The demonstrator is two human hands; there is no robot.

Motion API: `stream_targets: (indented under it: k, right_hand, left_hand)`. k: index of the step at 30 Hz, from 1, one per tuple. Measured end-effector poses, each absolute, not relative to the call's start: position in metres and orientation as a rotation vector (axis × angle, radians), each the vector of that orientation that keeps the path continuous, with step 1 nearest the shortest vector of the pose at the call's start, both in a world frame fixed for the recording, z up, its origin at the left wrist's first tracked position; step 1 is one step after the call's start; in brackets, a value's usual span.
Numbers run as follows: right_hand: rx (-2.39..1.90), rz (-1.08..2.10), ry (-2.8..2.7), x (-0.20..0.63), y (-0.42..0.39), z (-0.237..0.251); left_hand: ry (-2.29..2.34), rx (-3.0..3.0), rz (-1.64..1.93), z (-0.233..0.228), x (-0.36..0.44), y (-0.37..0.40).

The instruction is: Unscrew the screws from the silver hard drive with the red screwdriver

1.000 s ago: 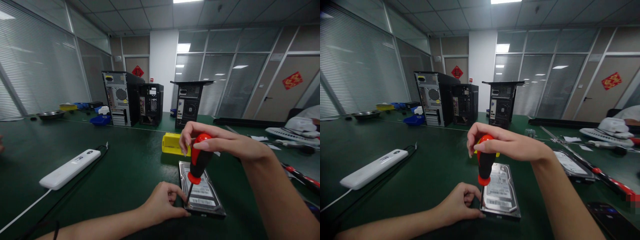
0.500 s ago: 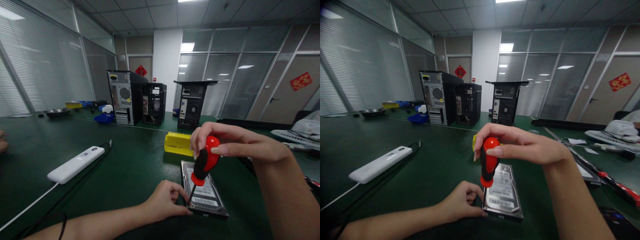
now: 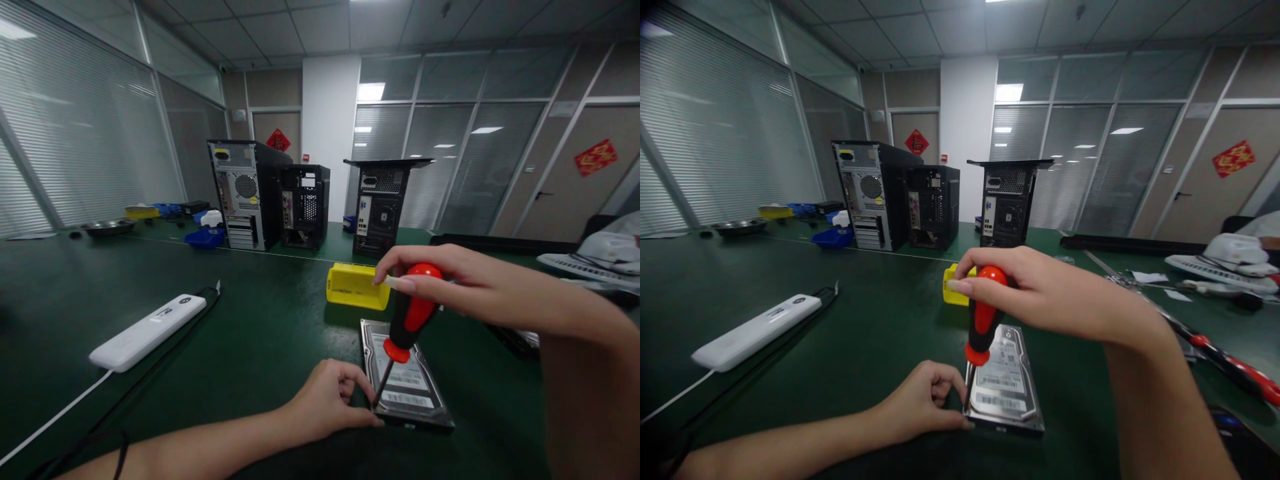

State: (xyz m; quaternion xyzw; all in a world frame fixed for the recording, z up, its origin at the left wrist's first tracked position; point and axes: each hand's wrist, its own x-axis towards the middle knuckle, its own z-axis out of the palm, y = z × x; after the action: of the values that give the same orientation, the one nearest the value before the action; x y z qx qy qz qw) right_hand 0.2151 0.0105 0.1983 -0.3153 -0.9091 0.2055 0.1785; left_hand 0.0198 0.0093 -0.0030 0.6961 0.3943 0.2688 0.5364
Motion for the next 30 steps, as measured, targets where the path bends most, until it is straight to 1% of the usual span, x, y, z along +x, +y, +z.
stream_targets:
  k: [7, 12, 16, 19, 27, 30]
  right_hand:
    - [-0.857, 0.481, -2.624, 0.221, 0.007, 0.202]
    - [-0.812, 0.515, -2.659, 0.21, 0.008, 0.203]
    - [-0.76, 0.433, -2.675, 0.21, 0.006, 0.202]
    - [-0.767, 0.373, -2.68, 0.212, 0.004, 0.202]
    - [-0.782, 0.386, -2.646, 0.209, 0.005, 0.201]
    - [-0.796, 0.342, -2.639, 0.214, 0.004, 0.201]
  left_hand:
    - [0.963, 1.639, 0.62, -0.002, 0.02, 0.009]
    - [0.954, 1.649, 0.626, -0.002, 0.02, 0.009]
    - [0.936, 1.64, 0.647, -0.002, 0.021, 0.008]
    - [0.945, 1.62, 0.651, -0.003, 0.022, 0.008]
    - [0.971, 1.648, 0.636, 0.0, 0.021, 0.007]
    - [0.966, 1.646, 0.626, 0.0, 0.021, 0.007]
